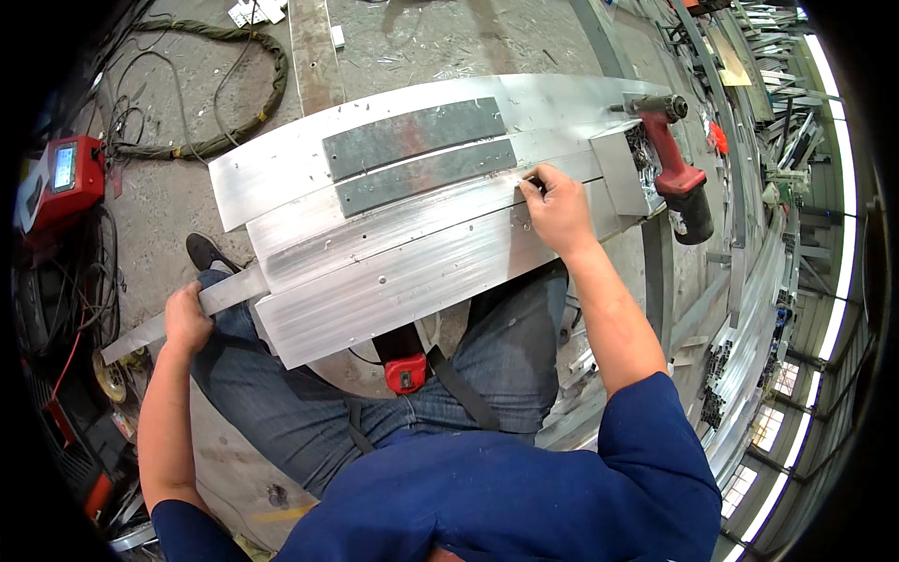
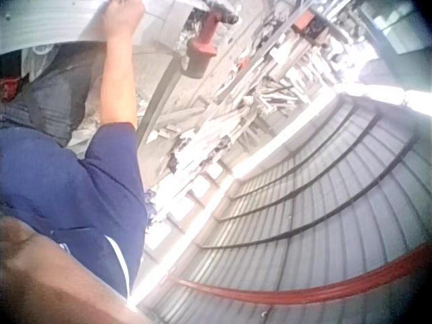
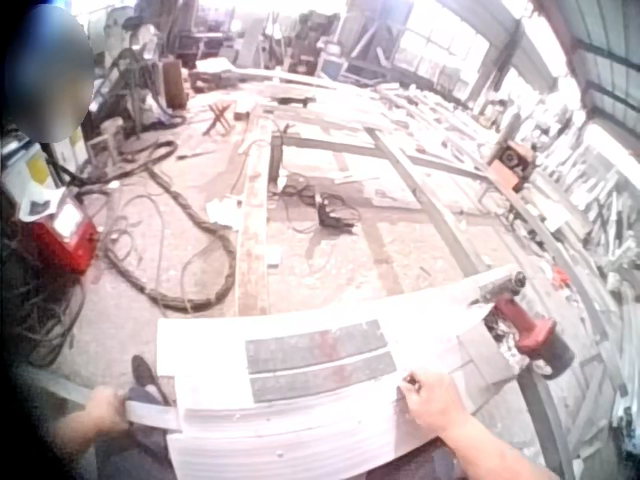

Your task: The person sits on the floor and uses a red power drill to fasten screws into a stack of silver metal panels. They repeatedly pick up screws, align them with holes in the panels, and drive them in with the drill.

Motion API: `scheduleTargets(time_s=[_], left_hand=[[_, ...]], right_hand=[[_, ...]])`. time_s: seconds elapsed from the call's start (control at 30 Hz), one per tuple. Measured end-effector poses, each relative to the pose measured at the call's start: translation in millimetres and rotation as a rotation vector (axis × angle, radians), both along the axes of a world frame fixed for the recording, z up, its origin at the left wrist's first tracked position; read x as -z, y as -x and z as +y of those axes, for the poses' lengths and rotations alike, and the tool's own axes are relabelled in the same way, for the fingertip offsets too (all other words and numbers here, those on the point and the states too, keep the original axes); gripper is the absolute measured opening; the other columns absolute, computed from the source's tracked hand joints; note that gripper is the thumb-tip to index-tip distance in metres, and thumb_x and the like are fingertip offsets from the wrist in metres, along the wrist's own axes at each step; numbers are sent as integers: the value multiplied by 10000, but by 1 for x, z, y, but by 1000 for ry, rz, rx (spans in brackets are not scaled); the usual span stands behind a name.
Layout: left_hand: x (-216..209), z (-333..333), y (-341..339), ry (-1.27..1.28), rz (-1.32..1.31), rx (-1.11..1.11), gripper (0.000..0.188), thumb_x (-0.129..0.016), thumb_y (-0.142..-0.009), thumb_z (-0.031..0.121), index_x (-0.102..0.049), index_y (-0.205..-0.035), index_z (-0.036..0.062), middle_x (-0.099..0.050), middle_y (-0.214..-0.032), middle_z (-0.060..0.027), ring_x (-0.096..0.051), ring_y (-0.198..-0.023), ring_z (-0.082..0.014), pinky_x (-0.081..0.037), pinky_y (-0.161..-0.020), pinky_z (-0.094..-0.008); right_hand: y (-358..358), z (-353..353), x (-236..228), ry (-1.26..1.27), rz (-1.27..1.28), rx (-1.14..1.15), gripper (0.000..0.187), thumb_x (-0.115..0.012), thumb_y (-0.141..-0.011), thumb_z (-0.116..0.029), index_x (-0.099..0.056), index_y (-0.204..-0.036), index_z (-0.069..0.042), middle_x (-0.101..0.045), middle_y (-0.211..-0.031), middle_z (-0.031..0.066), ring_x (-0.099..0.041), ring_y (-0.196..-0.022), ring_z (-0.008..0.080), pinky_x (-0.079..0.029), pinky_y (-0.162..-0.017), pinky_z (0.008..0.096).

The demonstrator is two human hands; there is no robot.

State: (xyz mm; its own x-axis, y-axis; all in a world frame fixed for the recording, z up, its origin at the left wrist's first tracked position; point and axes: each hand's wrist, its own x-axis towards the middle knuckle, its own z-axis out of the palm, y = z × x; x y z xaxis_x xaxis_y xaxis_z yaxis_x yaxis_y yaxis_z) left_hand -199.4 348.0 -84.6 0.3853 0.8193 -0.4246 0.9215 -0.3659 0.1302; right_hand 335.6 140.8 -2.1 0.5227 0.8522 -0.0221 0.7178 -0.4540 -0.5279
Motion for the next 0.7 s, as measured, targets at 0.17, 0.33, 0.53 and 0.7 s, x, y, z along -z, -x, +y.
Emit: scheduleTargets(time_s=[0.17,0.33,0.53,0.7], left_hand=[[3,-1,0,-13,-8,-19,258,-651,-650,-35,-655,-906,-2,-688,-944,-262,-650,-961,-464,-518,-861,-509],[3,0,-1,-27,-10,9,260,-655,-646,-36,-657,-904,-3,-687,-942,-267,-652,-966,-464,-522,-868,-508],[5,1,1,-11,0,-2,270,-655,-635,-40,-651,-903,-5,-678,-929,-268,-640,-953,-477,-514,-849,-518],[11,4,6,13,-3,-4,273,-651,-627,-43,-638,-898,-9,-669,-921,-277,-625,-957,-493,-501,-843,-533]], right_hand=[[-13,-6,11,-84,14,-123,76,-696,-902,-68,-679,-964,-28,-700,-823,141,-657,-713,216,-511,-674,316],[-4,-21,47,-408,344,106,68,-661,-943,-48,-667,-1009,-41,-731,-913,94,-683,-818,193,-525,-760,292],[0,-10,15,-412,107,19,77,-626,-1013,-98,-647,-1010,-24,-710,-923,35,-620,-838,98,-510,-780,260],[-31,-13,15,-93,455,148,154,-630,-1005,-143,-673,-1059,-6,-570,-729,-37,-426,-598,41,-369,-548,241]])
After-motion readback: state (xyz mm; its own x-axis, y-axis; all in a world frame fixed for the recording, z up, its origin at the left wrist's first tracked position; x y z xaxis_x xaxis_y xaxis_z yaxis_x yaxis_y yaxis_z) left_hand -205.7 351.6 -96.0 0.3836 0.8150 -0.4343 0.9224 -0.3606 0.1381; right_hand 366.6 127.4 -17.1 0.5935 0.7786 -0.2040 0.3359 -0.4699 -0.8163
